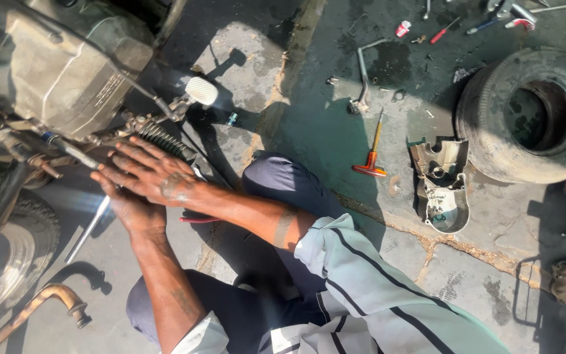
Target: Repairing and maintaining a motorcycle engine using a socket wrench and pliers.
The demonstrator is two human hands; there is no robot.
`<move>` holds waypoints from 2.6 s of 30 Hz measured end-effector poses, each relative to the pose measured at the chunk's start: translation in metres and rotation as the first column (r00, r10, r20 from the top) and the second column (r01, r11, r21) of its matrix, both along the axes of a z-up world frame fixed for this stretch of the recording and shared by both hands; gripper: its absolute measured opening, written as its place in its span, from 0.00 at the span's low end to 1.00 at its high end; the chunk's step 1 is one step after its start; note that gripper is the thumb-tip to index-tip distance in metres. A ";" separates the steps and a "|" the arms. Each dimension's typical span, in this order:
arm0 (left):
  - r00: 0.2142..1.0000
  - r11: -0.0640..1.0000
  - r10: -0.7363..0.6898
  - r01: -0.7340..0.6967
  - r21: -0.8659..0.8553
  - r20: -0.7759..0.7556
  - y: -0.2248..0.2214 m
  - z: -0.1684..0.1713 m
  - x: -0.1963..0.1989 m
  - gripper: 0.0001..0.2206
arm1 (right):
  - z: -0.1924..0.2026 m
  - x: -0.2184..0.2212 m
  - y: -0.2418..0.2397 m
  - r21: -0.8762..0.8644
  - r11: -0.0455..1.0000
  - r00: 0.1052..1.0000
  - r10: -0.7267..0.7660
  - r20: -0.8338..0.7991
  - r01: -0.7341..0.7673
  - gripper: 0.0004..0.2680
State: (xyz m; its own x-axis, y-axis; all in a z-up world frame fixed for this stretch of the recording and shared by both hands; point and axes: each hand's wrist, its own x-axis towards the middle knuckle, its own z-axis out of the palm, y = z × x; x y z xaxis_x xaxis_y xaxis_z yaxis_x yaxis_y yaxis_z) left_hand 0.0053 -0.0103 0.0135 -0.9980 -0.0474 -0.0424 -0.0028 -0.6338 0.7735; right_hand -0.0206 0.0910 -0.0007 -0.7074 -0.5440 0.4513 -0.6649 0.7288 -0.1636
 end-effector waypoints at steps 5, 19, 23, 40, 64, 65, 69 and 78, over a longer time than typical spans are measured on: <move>0.950 0.949 0.192 -0.244 0.202 0.245 -0.017 -0.030 -0.002 0.24 | 0.027 0.004 0.008 -0.177 0.979 0.988 0.083 -0.129 -0.105 0.22; 0.765 0.025 0.311 -0.601 -0.799 -0.565 -0.015 0.048 0.040 0.15 | -0.106 -0.010 -0.040 -0.877 0.438 0.548 0.693 0.469 0.197 0.15; 0.806 0.089 0.340 -0.540 -0.837 -0.484 -0.014 0.034 0.034 0.16 | -0.093 -0.012 -0.023 -0.770 0.635 0.770 0.466 0.435 0.051 0.15; 0.886 0.510 0.435 -0.387 -0.769 -0.157 -0.023 -0.010 0.009 0.45 | -0.015 -0.001 -0.036 -0.297 0.954 0.998 -0.016 0.064 0.034 0.18; 0.866 0.559 0.483 -0.418 -0.717 -0.129 -0.020 0.030 0.026 0.39 | 0.039 0.018 -0.031 -0.346 0.914 0.906 -0.049 0.420 0.210 0.15; 0.835 0.518 0.538 -0.436 -0.736 -0.116 -0.024 0.038 0.031 0.39 | 0.039 0.015 -0.035 -0.369 0.886 0.858 -0.059 0.511 0.281 0.16; 0.763 0.579 0.636 -0.376 -0.724 0.113 -0.039 0.039 0.037 0.33 | 0.003 -0.011 -0.037 -0.786 0.534 0.724 0.402 0.561 0.312 0.16; 0.822 0.715 0.503 -0.222 -0.663 0.268 -0.035 0.023 0.030 0.25 | 0.017 -0.008 -0.020 -0.590 0.377 0.256 0.644 0.721 0.714 0.21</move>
State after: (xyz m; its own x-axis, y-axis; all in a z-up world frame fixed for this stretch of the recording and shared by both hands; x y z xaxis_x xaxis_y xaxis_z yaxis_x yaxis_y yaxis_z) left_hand 0.0355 -0.0453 0.0366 -0.7871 -0.5568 -0.2653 -0.2675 -0.0793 0.9603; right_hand -0.0289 0.0709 0.0166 -0.8638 -0.3599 -0.3526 0.4564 -0.2626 -0.8502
